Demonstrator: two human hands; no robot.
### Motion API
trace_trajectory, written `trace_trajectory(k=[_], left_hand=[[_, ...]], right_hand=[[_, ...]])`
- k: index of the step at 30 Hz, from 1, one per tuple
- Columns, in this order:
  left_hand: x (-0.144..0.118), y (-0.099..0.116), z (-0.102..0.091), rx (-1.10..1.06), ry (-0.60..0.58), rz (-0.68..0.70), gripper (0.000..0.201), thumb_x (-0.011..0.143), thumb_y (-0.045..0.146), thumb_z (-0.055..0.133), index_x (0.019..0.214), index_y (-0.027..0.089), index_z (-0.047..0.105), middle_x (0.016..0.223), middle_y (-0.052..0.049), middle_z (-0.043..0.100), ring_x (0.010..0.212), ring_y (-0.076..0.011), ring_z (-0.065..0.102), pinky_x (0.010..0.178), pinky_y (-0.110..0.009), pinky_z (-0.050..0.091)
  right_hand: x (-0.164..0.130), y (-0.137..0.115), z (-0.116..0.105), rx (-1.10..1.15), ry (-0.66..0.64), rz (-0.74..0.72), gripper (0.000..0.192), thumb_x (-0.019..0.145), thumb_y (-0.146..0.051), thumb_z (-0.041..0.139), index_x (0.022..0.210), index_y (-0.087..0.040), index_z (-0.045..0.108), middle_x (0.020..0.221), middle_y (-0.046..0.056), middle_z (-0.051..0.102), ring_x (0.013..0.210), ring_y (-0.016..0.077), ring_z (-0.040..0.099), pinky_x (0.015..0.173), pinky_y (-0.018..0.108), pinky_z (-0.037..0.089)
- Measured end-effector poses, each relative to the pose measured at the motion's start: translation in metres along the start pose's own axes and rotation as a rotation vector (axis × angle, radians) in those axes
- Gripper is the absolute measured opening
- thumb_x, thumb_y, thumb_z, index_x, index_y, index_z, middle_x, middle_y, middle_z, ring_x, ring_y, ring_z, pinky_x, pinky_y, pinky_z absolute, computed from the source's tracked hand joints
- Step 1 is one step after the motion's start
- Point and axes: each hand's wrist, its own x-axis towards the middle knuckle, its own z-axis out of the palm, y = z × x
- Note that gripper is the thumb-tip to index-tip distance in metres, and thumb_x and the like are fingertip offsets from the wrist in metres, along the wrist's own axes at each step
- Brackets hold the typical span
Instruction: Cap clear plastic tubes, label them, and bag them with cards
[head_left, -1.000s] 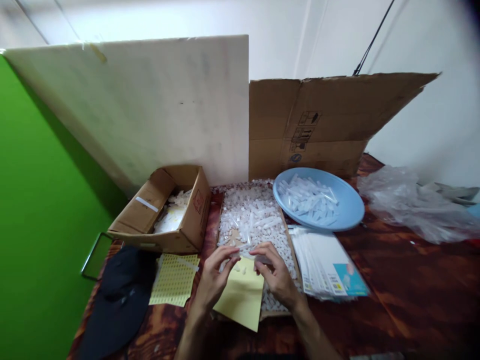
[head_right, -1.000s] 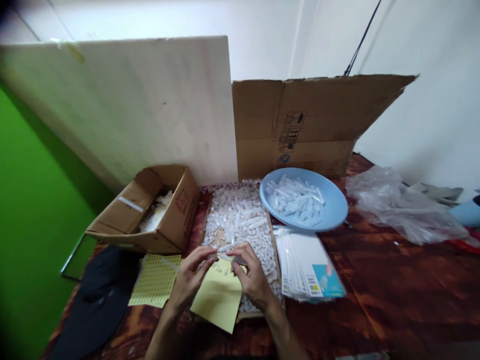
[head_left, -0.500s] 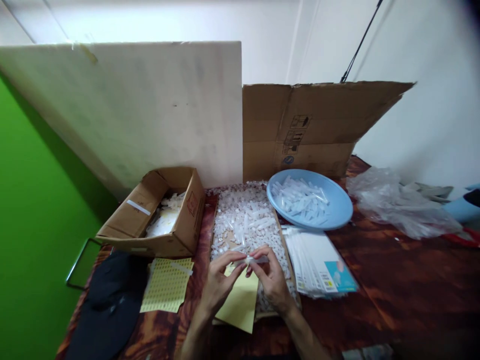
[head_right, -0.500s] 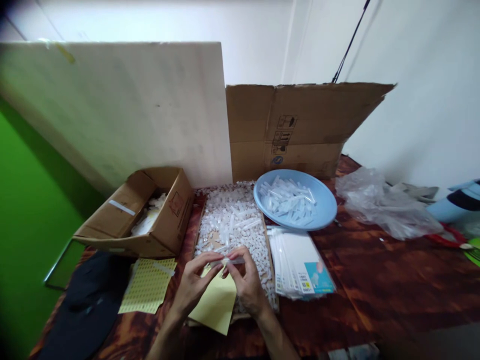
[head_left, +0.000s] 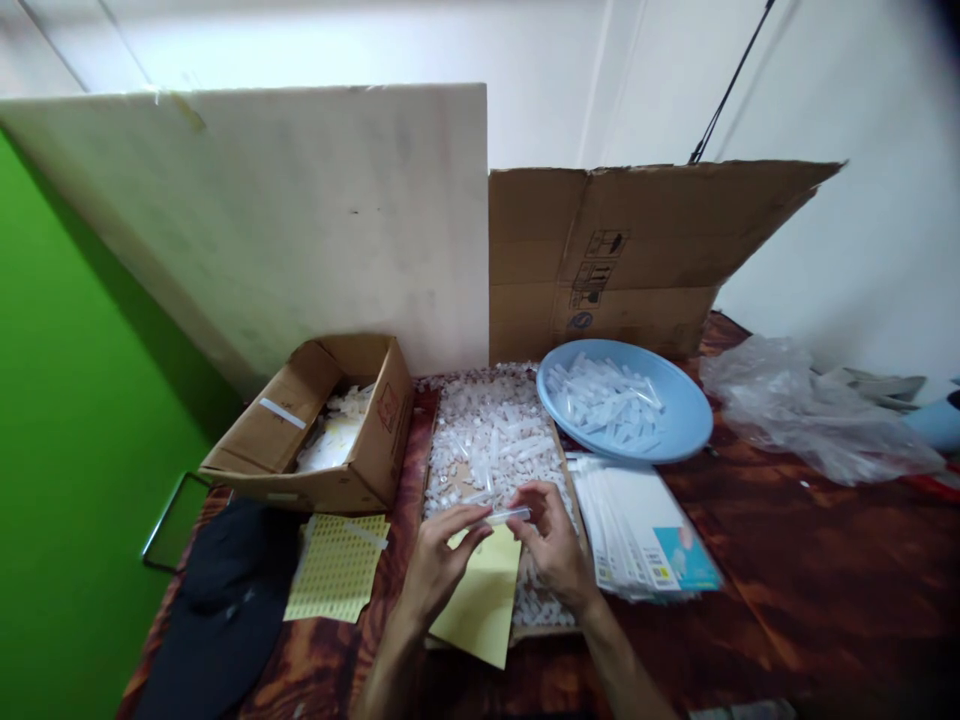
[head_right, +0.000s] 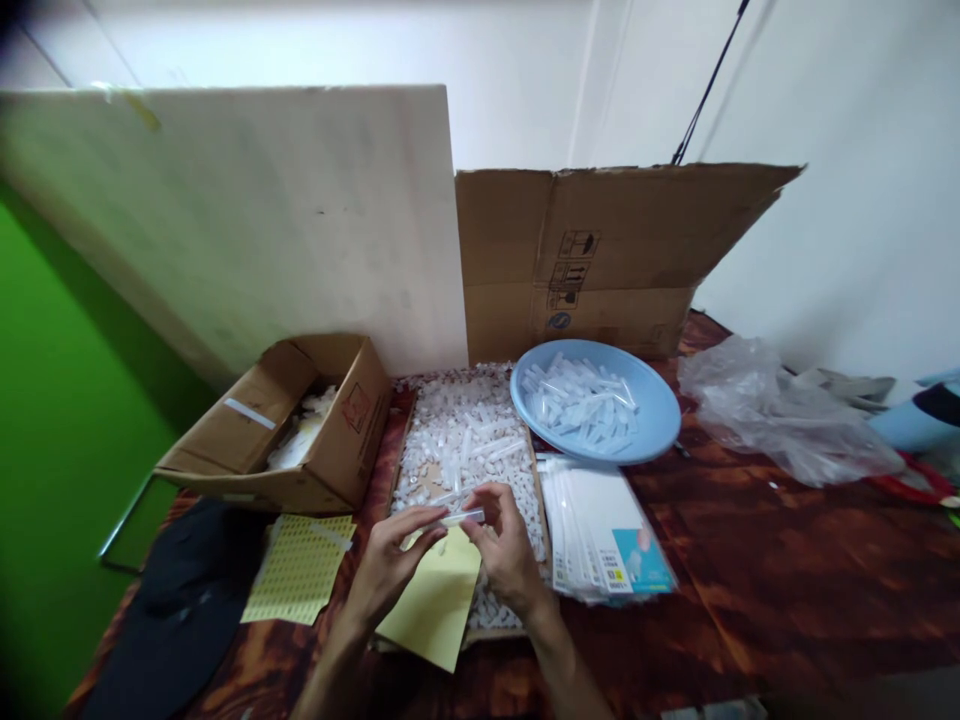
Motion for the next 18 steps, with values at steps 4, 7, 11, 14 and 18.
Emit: trace_trajectory(k=[4, 7, 11, 14, 18], left_hand=[[0.003, 0.000, 0.001, 0.002, 0.000, 0.087, 0.020, 0.093, 0.028, 0.069, 0.111, 0.025, 0.078, 0.105, -0.006, 0.078, 0.096, -0.0209, 0.073, 0.086, -0.030, 0.058], [0.004, -0.002, 0.003, 0.007, 0.030, 0.086, 0.020, 0.091, 0.025, 0.070, 0.110, 0.026, 0.078, 0.104, -0.006, 0.078, 0.094, -0.0202, 0.073, 0.084, -0.029, 0.058], [0.002, -0.004, 0.004, -0.047, 0.029, 0.004, 0.019, 0.090, 0.024, 0.071, 0.107, 0.026, 0.079, 0.105, -0.005, 0.078, 0.097, -0.0214, 0.073, 0.088, -0.030, 0.057], [0.000, -0.003, 0.006, -0.112, 0.013, -0.083, 0.020, 0.088, 0.031, 0.074, 0.106, 0.026, 0.080, 0.105, -0.006, 0.078, 0.100, -0.0230, 0.072, 0.093, -0.032, 0.056], [-0.002, -0.007, 0.011, -0.261, 0.113, -0.245, 0.041, 0.086, 0.049, 0.072, 0.116, 0.022, 0.075, 0.111, -0.009, 0.077, 0.097, -0.0233, 0.073, 0.088, -0.032, 0.057]], right_hand=[[0.007, 0.002, -0.001, -0.060, -0.015, 0.133, 0.032, 0.096, -0.050, 0.058, 0.109, -0.022, 0.053, 0.063, -0.005, 0.058, 0.051, 0.0139, 0.055, 0.048, 0.023, 0.042], [0.010, 0.002, -0.004, -0.054, -0.101, 0.103, 0.035, 0.089, -0.046, 0.070, 0.111, -0.022, 0.057, 0.089, 0.002, 0.067, 0.071, 0.0168, 0.065, 0.058, 0.024, 0.050], [0.009, 0.001, -0.006, -0.113, -0.147, 0.104, 0.024, 0.093, -0.044, 0.065, 0.089, -0.020, 0.063, 0.075, -0.001, 0.062, 0.062, 0.0133, 0.059, 0.057, 0.023, 0.046], [0.009, 0.002, -0.004, -0.068, -0.106, 0.169, 0.034, 0.098, -0.048, 0.055, 0.081, -0.020, 0.060, 0.057, -0.005, 0.052, 0.049, 0.0110, 0.049, 0.050, 0.023, 0.039], [0.006, 0.005, -0.003, -0.002, -0.053, 0.107, 0.024, 0.092, -0.043, 0.068, 0.095, -0.020, 0.061, 0.079, 0.000, 0.066, 0.061, 0.0141, 0.061, 0.056, 0.024, 0.048]])
